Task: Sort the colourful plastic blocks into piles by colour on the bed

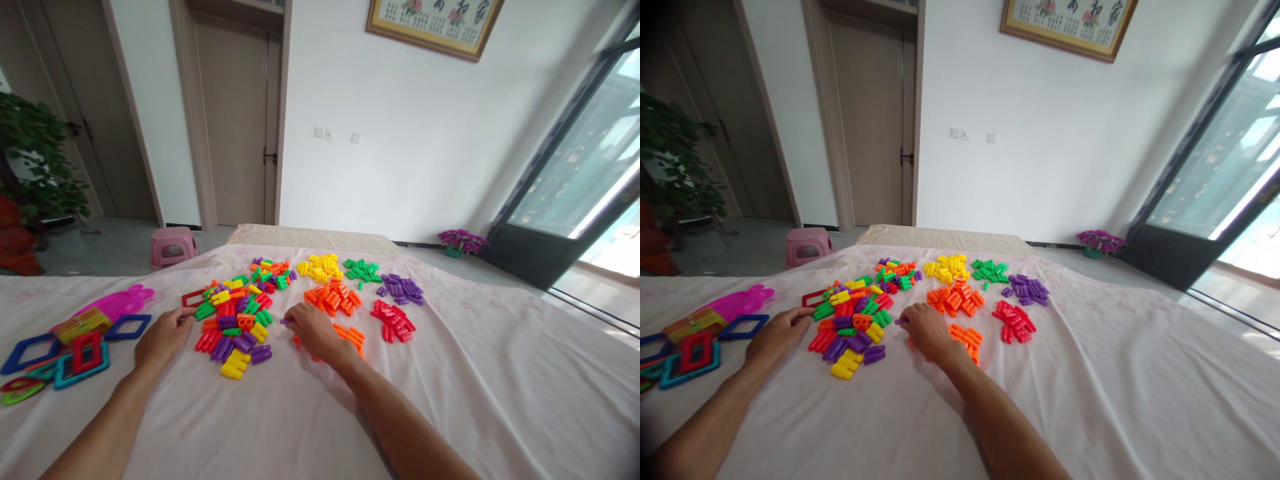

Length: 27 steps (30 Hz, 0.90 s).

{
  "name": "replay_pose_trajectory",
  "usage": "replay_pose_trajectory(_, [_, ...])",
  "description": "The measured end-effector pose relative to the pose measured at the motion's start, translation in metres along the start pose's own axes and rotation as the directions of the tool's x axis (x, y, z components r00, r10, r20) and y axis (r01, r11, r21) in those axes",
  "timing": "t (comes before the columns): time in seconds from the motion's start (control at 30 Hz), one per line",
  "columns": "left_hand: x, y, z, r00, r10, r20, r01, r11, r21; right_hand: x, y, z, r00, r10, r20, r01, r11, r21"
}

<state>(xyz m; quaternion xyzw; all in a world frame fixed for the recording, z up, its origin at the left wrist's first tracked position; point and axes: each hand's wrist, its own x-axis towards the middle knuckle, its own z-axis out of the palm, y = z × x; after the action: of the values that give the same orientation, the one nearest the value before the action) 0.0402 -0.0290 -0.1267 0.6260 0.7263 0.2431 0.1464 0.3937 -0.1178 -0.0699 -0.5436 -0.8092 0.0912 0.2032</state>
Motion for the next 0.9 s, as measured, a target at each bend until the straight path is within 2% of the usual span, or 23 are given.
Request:
replay_pose_trajectory(0.1, [0.002,-0.002,0.0,1.0,0.012,0.008,-0.012,1.0,0.012,0.004,0.019,-0.012,0.984,0.045,-0.17,-0.021,0.989,0.143])
replay_pose_trajectory(0.2, [0.004,-0.003,0.0,1.0,0.022,0.018,-0.022,1.0,0.008,0.006,0.054,-0.031,0.922,0.152,-0.355,-0.074,0.972,0.225])
replay_pose_trajectory(0.27, [0.004,-0.004,0.0,1.0,0.022,0.021,-0.022,1.0,0.003,0.002,0.083,-0.047,0.85,0.288,-0.442,-0.192,0.949,0.25])
replay_pose_trajectory(0.4, [0.005,-0.007,0.002,1.0,0.015,0.01,-0.015,1.0,0.017,-0.019,0.139,-0.076,0.672,0.526,-0.522,-0.476,0.846,0.241])
replay_pose_trajectory(0.57, [0.007,-0.009,0.003,1.0,0.02,0.007,-0.02,0.999,0.029,-0.055,0.189,-0.094,0.5,0.621,-0.604,-0.68,0.713,0.17])
replay_pose_trajectory(0.67, [0.007,-0.009,0.003,1.0,0.024,0.014,-0.024,0.999,0.034,-0.067,0.205,-0.096,0.382,0.652,-0.655,-0.731,0.647,0.218])
replay_pose_trajectory(0.7, [0.007,-0.008,0.002,1.0,0.023,0.015,-0.024,0.999,0.035,-0.068,0.208,-0.097,0.359,0.653,-0.667,-0.729,0.643,0.237])
replay_pose_trajectory(0.77, [0.006,-0.007,0.002,1.0,0.017,0.02,-0.018,0.999,0.036,-0.066,0.207,-0.097,0.349,0.638,-0.686,-0.698,0.665,0.264])
replay_pose_trajectory(0.8, [0.006,-0.006,0.001,1.0,0.01,0.022,-0.011,0.999,0.037,-0.062,0.203,-0.096,0.364,0.626,-0.69,-0.672,0.689,0.27])
replay_pose_trajectory(0.83, [0.005,-0.005,0.0,1.0,0.005,0.027,-0.006,0.999,0.037,-0.057,0.197,-0.095,0.39,0.611,-0.689,-0.643,0.716,0.271])
replay_pose_trajectory(0.9, [0.003,-0.003,-0.001,1.0,0.003,0.031,-0.004,0.999,0.033,-0.043,0.178,-0.091,0.476,0.572,-0.668,-0.581,0.775,0.25])
